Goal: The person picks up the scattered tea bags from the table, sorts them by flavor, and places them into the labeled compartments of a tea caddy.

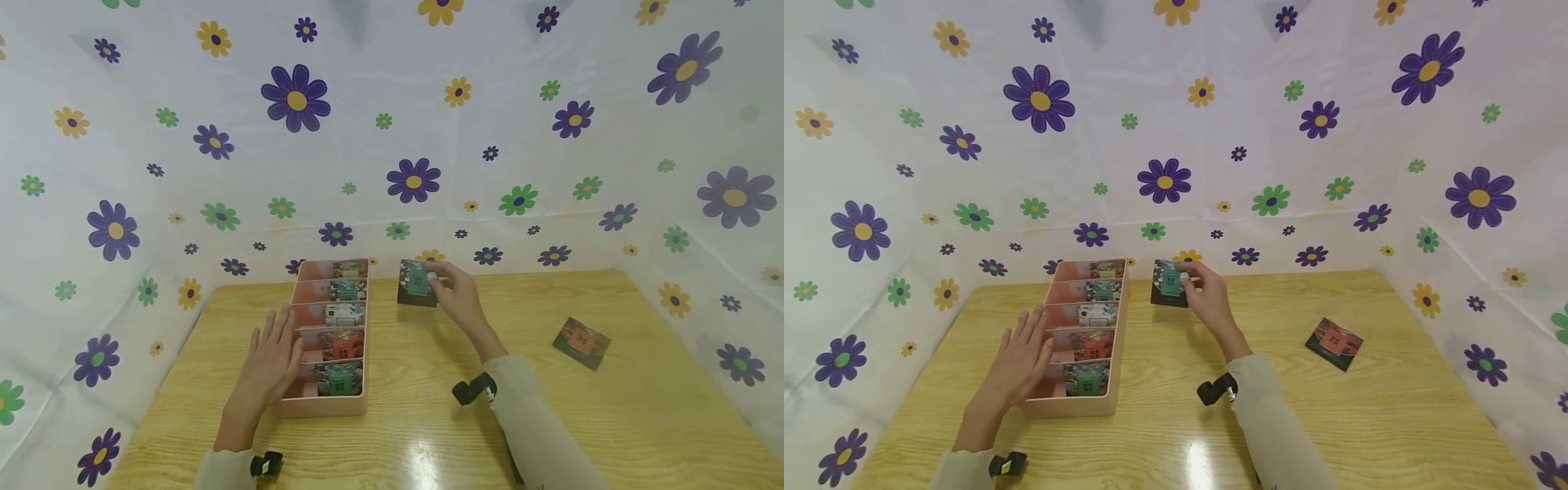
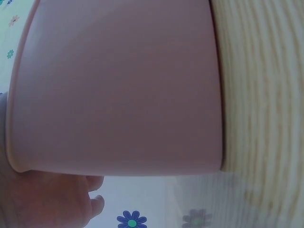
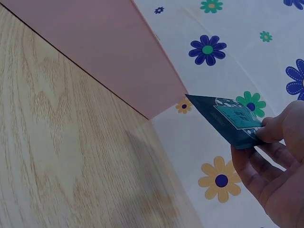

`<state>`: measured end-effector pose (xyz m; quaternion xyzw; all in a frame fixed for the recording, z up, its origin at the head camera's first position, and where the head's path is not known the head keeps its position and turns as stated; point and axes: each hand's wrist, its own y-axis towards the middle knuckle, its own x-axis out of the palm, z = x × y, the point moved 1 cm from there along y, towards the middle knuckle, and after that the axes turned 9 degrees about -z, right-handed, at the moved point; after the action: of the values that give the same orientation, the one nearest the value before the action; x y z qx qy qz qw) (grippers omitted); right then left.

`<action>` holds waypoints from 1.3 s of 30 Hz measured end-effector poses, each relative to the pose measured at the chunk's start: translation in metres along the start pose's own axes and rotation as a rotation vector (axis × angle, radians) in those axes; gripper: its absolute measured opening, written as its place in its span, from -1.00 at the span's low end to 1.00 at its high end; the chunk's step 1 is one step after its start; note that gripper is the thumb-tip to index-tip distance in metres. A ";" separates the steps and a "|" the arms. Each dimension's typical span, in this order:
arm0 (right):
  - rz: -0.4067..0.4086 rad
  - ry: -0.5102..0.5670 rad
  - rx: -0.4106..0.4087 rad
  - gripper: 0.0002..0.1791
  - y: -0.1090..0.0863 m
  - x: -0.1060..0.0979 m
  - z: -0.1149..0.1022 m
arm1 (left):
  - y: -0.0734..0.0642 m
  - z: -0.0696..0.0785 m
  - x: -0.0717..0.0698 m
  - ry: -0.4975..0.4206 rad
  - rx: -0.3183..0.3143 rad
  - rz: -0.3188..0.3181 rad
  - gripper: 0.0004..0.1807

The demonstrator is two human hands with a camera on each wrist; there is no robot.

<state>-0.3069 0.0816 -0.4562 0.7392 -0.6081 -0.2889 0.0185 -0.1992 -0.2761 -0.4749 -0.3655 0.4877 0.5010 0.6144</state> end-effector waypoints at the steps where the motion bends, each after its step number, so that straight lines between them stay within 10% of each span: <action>1: 0.003 0.001 0.001 -0.69 0.001 0.001 -0.001 | 0.000 0.000 0.000 -0.002 0.001 0.001 -0.32; 39: -0.072 0.059 -0.044 -0.67 0.045 0.051 -0.030 | -0.001 0.000 -0.002 -0.013 -0.001 0.005 -0.32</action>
<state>-0.3286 0.0144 -0.4350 0.7683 -0.5737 -0.2807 0.0426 -0.1979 -0.2766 -0.4734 -0.3613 0.4845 0.5051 0.6161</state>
